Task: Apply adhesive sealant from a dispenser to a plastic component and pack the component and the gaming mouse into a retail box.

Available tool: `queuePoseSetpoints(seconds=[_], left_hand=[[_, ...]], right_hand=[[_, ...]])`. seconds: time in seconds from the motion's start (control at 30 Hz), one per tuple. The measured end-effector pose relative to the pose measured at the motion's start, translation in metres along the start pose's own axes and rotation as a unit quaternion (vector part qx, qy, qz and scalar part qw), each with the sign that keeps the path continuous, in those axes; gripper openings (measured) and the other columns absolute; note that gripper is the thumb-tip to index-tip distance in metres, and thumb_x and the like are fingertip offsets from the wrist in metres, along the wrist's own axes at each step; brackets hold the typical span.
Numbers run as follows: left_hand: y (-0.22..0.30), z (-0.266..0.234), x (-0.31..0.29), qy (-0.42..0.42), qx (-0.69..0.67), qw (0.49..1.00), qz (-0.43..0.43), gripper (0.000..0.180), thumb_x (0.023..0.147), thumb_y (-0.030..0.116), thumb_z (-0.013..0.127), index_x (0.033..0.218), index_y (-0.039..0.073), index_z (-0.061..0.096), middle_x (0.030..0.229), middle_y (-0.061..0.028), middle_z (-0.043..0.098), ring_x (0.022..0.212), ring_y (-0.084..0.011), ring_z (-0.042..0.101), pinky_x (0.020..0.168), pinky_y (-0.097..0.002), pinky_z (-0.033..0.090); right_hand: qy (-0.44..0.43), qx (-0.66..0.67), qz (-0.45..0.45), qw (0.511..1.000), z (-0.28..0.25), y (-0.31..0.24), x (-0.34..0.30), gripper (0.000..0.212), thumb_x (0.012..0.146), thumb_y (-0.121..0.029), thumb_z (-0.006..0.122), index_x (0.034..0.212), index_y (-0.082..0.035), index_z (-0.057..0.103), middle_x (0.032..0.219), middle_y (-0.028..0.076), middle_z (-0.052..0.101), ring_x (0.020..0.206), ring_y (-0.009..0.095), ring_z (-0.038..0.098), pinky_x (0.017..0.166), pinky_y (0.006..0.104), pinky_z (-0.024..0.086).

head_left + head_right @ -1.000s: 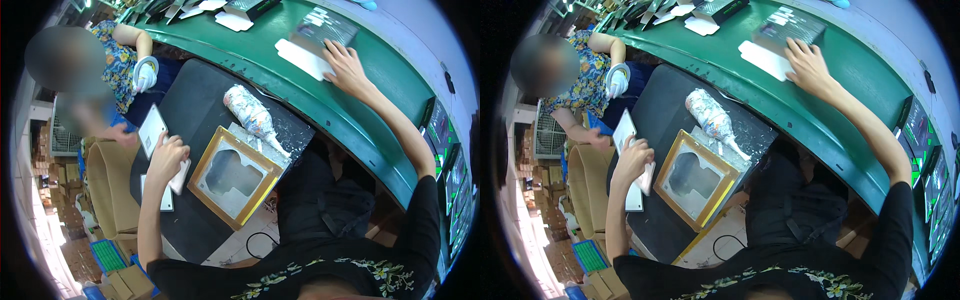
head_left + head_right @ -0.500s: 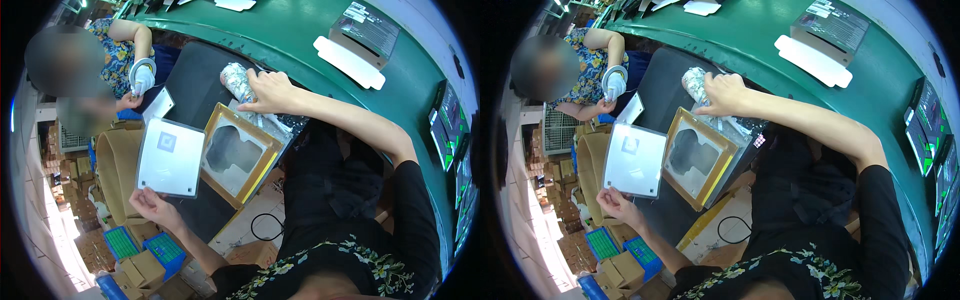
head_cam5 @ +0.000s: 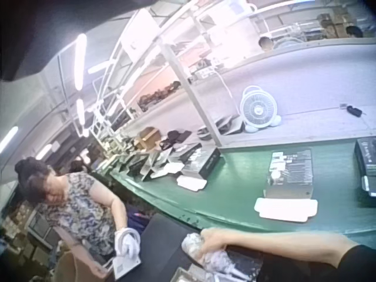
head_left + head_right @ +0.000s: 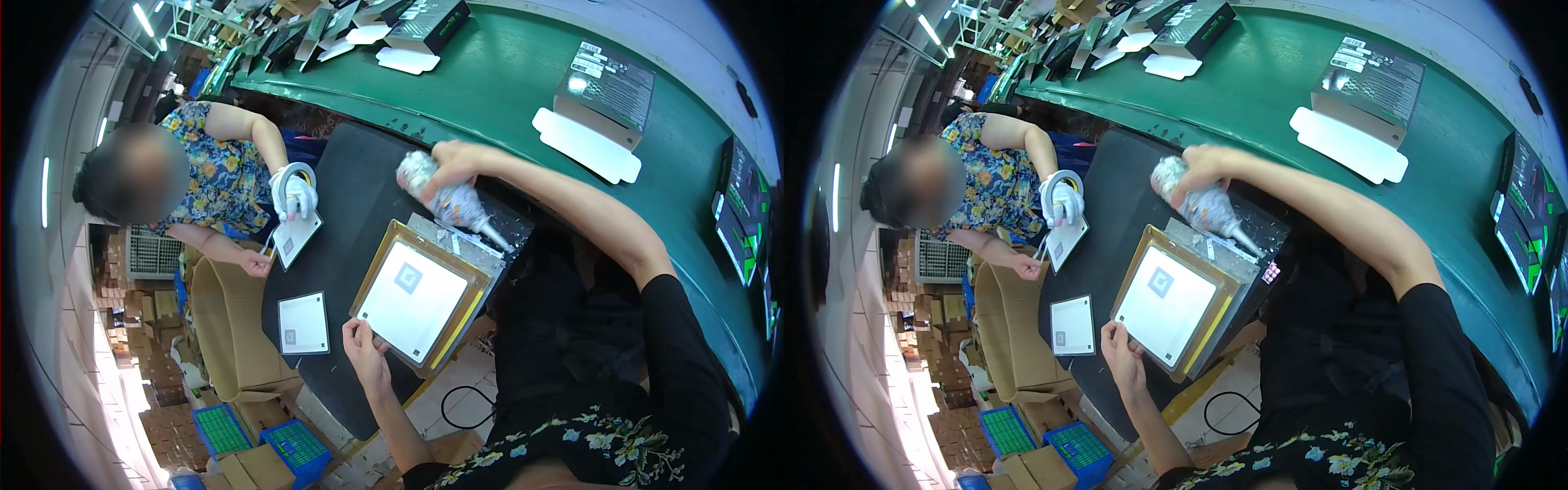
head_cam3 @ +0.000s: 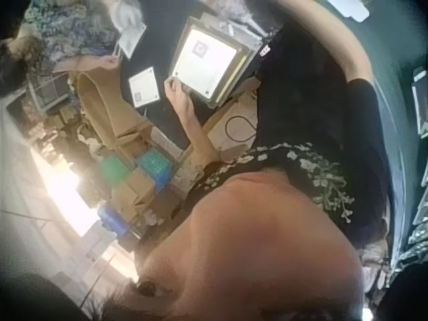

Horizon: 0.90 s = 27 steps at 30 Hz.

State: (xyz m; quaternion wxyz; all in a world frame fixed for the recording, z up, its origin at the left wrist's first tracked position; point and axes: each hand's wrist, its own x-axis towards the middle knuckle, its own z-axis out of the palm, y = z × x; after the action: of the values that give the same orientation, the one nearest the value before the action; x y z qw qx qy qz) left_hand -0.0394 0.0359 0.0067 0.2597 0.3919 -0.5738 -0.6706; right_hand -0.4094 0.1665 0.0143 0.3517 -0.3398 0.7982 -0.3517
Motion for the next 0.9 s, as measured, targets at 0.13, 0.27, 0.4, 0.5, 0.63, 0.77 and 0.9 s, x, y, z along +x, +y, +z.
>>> queuePoseSetpoints(seconds=[0.13, 0.27, 0.4, 0.5, 0.63, 0.77, 0.9], left_hand=[[0.005, -0.004, 0.000, -0.006, 0.162, 0.987, -0.007, 0.021, 0.104, 0.014, 0.047, 0.123, 0.006, 0.042, 0.077, -0.0008, 0.057, 0.062, -0.0026, 0.048, 0.052, -0.0183, 0.038], [0.023, 0.011, 0.013, -0.017, 0.163, 0.986, -0.040, 0.032, 0.105, 0.017, 0.046, 0.134, 0.005, 0.039, 0.081, -0.0026, 0.062, 0.062, -0.0019, 0.049, 0.053, -0.0174, 0.040], [0.022, -0.008, 0.013, -0.058, 0.116, 0.990, -0.060, 0.037, 0.106, 0.017, 0.044, 0.139, 0.005, 0.034, 0.085, -0.0042, 0.064, 0.066, -0.0022, 0.050, 0.058, -0.0177, 0.041], [0.013, -0.008, 0.010, -0.061, 0.047, 0.995, -0.070, 0.037, 0.106, 0.016, 0.044, 0.139, 0.005, 0.034, 0.083, -0.0027, 0.061, 0.064, -0.0014, 0.047, 0.057, -0.0174, 0.038], [0.009, -0.005, 0.009, -0.054, 0.055, 0.995, -0.066, 0.033, 0.105, 0.015, 0.045, 0.135, 0.005, 0.036, 0.081, -0.0020, 0.060, 0.062, -0.0012, 0.044, 0.055, -0.0170, 0.037], [0.009, -0.005, 0.006, -0.042, 0.047, 0.997, -0.054, 0.032, 0.105, 0.014, 0.047, 0.134, 0.005, 0.037, 0.080, -0.0010, 0.059, 0.062, -0.0011, 0.043, 0.055, -0.0170, 0.036], [0.007, -0.011, 0.008, -0.051, 0.044, 0.997, -0.045, 0.031, 0.105, 0.014, 0.045, 0.134, 0.005, 0.037, 0.079, -0.0009, 0.058, 0.061, -0.0008, 0.042, 0.054, -0.0165, 0.036]], right_hand=[[0.076, 0.104, -0.118, 0.985, -0.057, -0.015, -0.041, 0.079, 0.067, -0.042, 0.084, 0.123, 0.006, 0.055, 0.108, 0.018, 0.065, 0.098, 0.025, 0.065, 0.085, 0.0361, 0.054], [0.116, 0.392, -0.289, 0.866, -0.067, -0.065, -0.100, 0.048, 0.083, -0.035, 0.070, 0.117, -0.001, 0.064, 0.120, 0.020, 0.063, 0.111, 0.030, 0.062, 0.096, 0.0402, 0.048], [0.081, 0.395, -0.338, 0.850, -0.012, -0.064, -0.087, 0.053, 0.077, -0.026, 0.082, 0.120, -0.001, 0.063, 0.112, 0.011, 0.068, 0.103, 0.021, 0.066, 0.092, 0.0352, 0.052], [-0.021, 0.481, -0.276, 0.832, 0.034, -0.060, -0.078, 0.054, 0.072, -0.011, 0.086, 0.120, 0.000, 0.063, 0.114, 0.010, 0.069, 0.102, 0.020, 0.066, 0.097, 0.0352, 0.050], [-0.087, 0.369, -0.274, 0.884, 0.080, -0.062, -0.067, 0.053, 0.071, -0.004, 0.084, 0.119, 0.001, 0.062, 0.113, 0.010, 0.070, 0.104, 0.017, 0.065, 0.098, 0.0336, 0.048], [-0.049, 0.428, -0.273, 0.860, 0.089, -0.076, -0.044, 0.052, 0.072, -0.004, 0.084, 0.120, 0.002, 0.062, 0.112, 0.011, 0.070, 0.105, 0.017, 0.065, 0.097, 0.0335, 0.048], [0.002, 0.362, -0.298, 0.883, 0.072, -0.070, -0.045, 0.049, 0.074, -0.002, 0.081, 0.120, 0.001, 0.063, 0.113, 0.011, 0.071, 0.104, 0.018, 0.067, 0.096, 0.0350, 0.051]])
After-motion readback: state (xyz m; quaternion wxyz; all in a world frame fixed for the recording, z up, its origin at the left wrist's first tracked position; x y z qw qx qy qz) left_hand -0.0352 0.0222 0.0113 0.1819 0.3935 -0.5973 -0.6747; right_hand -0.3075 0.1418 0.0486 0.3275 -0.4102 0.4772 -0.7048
